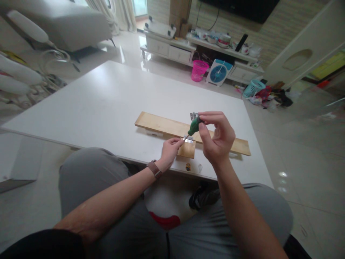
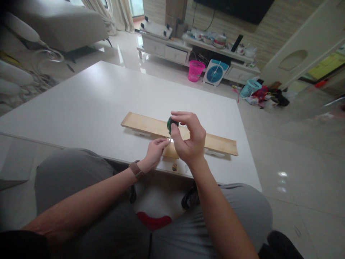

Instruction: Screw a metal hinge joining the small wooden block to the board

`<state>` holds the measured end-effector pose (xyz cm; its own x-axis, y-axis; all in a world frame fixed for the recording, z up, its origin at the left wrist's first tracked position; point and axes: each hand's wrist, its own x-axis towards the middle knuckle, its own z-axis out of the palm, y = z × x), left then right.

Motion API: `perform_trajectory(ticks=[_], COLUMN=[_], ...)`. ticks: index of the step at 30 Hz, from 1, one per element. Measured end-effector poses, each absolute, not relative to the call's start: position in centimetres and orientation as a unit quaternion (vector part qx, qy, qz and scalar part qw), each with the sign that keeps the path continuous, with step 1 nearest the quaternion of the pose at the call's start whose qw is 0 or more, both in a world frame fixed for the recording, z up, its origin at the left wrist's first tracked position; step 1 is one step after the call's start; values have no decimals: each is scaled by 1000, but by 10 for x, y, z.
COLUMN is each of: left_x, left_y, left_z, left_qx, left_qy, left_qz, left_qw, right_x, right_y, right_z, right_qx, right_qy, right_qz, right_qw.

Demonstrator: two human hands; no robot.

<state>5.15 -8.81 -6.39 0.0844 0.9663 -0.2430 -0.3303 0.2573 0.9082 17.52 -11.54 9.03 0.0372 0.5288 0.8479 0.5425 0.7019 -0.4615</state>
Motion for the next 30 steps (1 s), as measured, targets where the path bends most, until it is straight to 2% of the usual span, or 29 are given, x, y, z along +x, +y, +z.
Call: perform_trajectory(ticks=[22,30], left_x=[53,51], left_y=[-88,-89], left_z=[-63,-58], left_qx=[334,337], left_qy=[463,454], left_qz=[498,501], left_qw=[653,655], right_x=[176,175], right_y=[-116,-115], right_z=[90,96], right_qx=[-385,-384], right_qy=[-706,-698], right_qz=[12,-40], right_qw=[594,603])
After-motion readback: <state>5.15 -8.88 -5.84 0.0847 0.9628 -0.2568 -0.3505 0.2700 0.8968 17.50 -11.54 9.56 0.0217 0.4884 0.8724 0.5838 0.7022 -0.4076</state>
